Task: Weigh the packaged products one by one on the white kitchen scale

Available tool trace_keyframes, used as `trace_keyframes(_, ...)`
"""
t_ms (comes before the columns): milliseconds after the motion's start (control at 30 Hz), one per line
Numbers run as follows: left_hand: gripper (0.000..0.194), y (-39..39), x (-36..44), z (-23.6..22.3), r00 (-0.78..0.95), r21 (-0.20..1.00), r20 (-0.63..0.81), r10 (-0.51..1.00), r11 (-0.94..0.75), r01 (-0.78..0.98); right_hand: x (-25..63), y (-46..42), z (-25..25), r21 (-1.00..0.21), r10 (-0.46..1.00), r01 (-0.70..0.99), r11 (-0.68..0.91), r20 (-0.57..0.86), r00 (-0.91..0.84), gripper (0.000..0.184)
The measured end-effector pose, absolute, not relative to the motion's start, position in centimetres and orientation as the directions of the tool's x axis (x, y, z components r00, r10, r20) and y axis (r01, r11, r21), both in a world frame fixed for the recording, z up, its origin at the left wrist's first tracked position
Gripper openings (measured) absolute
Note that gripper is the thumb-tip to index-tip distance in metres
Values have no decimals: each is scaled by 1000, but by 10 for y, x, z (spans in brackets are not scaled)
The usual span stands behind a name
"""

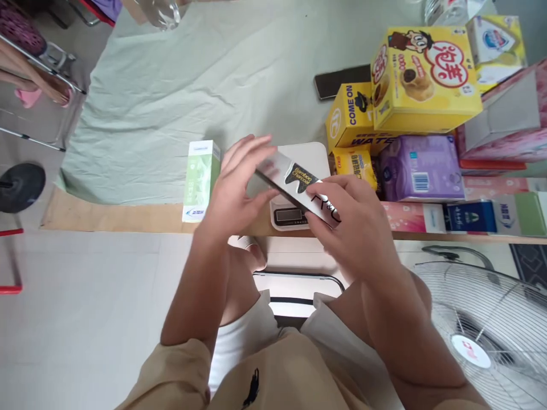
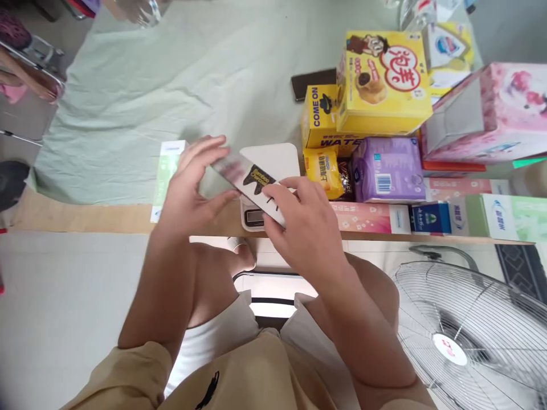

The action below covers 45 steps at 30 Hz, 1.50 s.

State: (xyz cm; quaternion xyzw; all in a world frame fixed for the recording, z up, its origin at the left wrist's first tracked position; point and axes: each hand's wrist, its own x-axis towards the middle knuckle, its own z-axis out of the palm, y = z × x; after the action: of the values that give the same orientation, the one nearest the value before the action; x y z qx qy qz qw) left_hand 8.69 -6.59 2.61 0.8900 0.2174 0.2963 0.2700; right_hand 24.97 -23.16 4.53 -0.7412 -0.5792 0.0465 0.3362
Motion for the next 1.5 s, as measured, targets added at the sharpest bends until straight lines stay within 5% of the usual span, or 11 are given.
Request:
trace_keyframes(100,25,-78,100,2,500,684,483,718,-667,297,234,-221,33,-550,826,803,-231,325,460,26)
trace_keyframes(167,16,-89,110,-8,496,748,431,753,-606,271,227,-215,26,-528,810,800,-284,314,495,27)
trace_keyframes(367,23,-98,122,-12,572,765,342,745,-575,292,224,-199,13,-486,796,803,-344,303,524,30)
trace_keyframes(633,15,-87,107,-20,454,701,507,733,-657,278,229,-208,25,-534,801,778,-331,277,531,34)
trace_keyframes(1100,26,-91,106,-27,525,791,273,806,-499,354,229,-192,6,-550,793,778,-302,309,526,32)
trace_keyframes(1500,22,-90,105,-25,505,767,326,799,-536,352,231,-201,23,-574,791,770,-278,318,523,46)
